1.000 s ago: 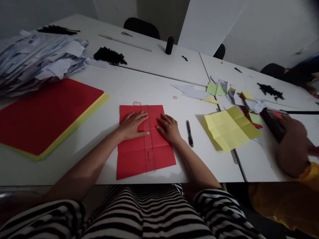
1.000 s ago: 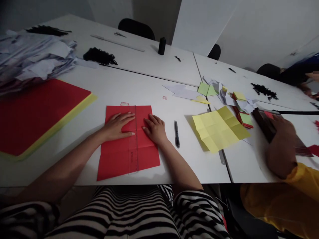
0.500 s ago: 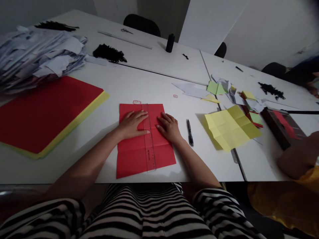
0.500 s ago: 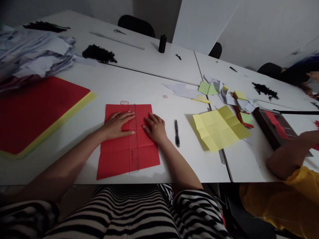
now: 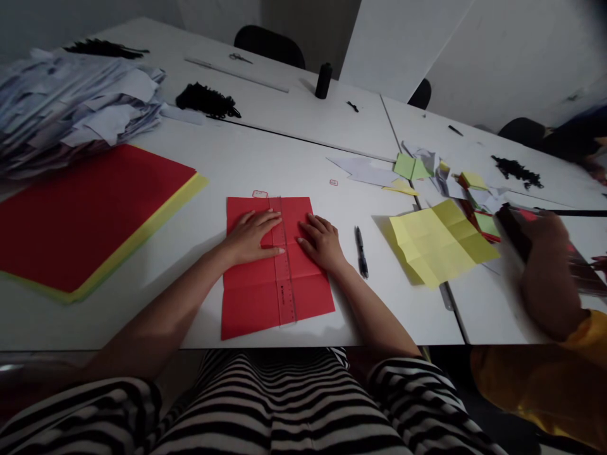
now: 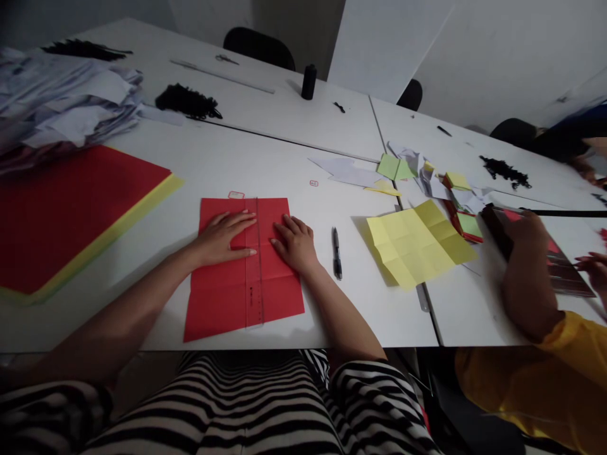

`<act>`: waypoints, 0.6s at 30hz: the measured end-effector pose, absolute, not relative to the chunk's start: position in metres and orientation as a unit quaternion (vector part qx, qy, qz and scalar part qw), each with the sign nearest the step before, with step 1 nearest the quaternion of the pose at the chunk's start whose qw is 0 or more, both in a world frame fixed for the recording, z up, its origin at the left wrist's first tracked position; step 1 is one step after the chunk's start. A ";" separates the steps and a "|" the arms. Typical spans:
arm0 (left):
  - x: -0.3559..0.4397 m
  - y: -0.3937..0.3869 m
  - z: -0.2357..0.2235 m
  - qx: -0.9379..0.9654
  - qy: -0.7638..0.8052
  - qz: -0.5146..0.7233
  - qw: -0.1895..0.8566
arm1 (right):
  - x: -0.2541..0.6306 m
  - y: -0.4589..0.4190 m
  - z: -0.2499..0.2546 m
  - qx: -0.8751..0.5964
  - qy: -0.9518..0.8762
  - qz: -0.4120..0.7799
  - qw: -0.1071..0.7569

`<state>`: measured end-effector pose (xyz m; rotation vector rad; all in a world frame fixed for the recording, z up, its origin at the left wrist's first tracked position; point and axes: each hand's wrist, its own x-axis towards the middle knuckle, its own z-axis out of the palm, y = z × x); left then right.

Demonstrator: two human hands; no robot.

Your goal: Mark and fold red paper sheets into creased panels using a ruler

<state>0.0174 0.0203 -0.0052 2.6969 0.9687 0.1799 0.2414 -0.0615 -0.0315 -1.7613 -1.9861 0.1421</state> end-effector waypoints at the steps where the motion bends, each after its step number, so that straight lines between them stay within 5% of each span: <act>1: 0.017 0.020 -0.005 0.931 0.334 0.062 0.135 | 0.241 -0.062 -0.031 -0.643 -0.725 0.052 0.239; 18: 0.016 0.021 -0.007 0.931 0.331 0.071 0.134 | 0.240 -0.061 -0.032 -0.643 -0.728 0.047 0.235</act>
